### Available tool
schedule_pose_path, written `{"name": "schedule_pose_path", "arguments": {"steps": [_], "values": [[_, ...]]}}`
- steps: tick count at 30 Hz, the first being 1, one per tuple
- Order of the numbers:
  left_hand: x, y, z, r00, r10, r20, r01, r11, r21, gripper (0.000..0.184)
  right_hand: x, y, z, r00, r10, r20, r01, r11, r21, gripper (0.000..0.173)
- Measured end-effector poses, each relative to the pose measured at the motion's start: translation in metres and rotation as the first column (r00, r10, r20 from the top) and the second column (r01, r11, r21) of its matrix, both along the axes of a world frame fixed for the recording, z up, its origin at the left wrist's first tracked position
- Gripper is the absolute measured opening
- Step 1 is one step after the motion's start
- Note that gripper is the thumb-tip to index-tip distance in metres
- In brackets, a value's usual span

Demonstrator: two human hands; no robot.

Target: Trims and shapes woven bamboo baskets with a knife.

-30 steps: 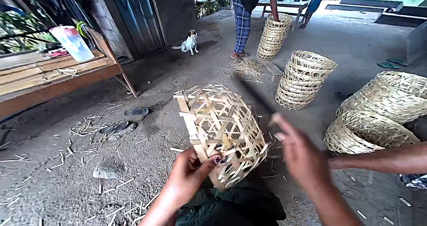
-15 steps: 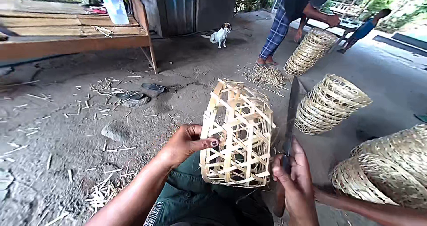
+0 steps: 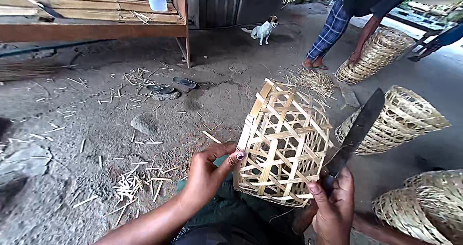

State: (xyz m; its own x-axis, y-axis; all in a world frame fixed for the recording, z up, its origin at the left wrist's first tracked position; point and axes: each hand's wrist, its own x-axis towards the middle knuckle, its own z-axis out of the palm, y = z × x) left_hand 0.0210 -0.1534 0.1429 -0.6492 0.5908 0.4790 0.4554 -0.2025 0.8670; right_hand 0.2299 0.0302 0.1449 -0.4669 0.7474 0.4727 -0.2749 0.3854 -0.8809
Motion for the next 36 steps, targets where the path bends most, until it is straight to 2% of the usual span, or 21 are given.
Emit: {"name": "schedule_pose_path", "arguments": {"steps": [5, 11, 14, 20, 23, 27, 31, 34, 36], "values": [[0.010, -0.004, -0.016, 0.967, 0.151, -0.204, -0.154, 0.988, 0.002, 0.023, -0.003, -0.004, -0.002, 1.000, -0.024, 0.013, 0.024, 1.000, 0.008, 0.107], [0.006, -0.006, -0.017, 0.943, 0.227, -0.243, -0.227, 0.973, 0.028, 0.020, -0.006, -0.006, 0.002, 0.998, 0.014, 0.064, -0.014, 1.000, 0.009, 0.109], [0.008, -0.003, -0.015, 0.920, 0.250, -0.301, -0.268, 0.963, -0.019, 0.024, -0.007, -0.007, 0.003, 0.996, 0.031, 0.078, -0.031, 0.999, 0.006, 0.106], [0.009, 0.001, -0.014, 0.942, 0.213, -0.261, -0.229, 0.973, -0.030, 0.025, -0.005, -0.007, 0.004, 0.993, 0.079, 0.084, -0.085, 0.994, 0.073, 0.089], [0.012, 0.003, -0.011, 0.978, 0.136, -0.156, -0.134, 0.991, 0.021, 0.022, 0.000, -0.002, 0.003, 0.994, 0.082, 0.077, -0.086, 0.995, 0.050, 0.092], [0.006, 0.002, -0.002, 0.983, -0.061, 0.173, 0.056, 0.998, 0.030, 0.019, 0.001, -0.006, 0.000, 0.997, 0.079, 0.020, -0.079, 0.997, 0.004, 0.091], [-0.011, -0.003, 0.012, 0.890, -0.151, 0.431, 0.125, 0.988, 0.088, 0.028, 0.002, -0.016, -0.001, 0.996, 0.090, 0.010, -0.090, 0.996, -0.026, 0.098], [-0.015, -0.008, 0.026, 0.793, -0.192, 0.578, 0.140, 0.981, 0.134, 0.016, 0.002, -0.022, -0.002, 0.995, 0.100, 0.015, -0.100, 0.995, -0.003, 0.094], [-0.015, -0.007, 0.029, 0.733, -0.212, 0.647, 0.170, 0.977, 0.128, 0.015, 0.004, -0.023, -0.002, 0.993, 0.115, 0.037, -0.116, 0.993, 0.018, 0.092]]}}
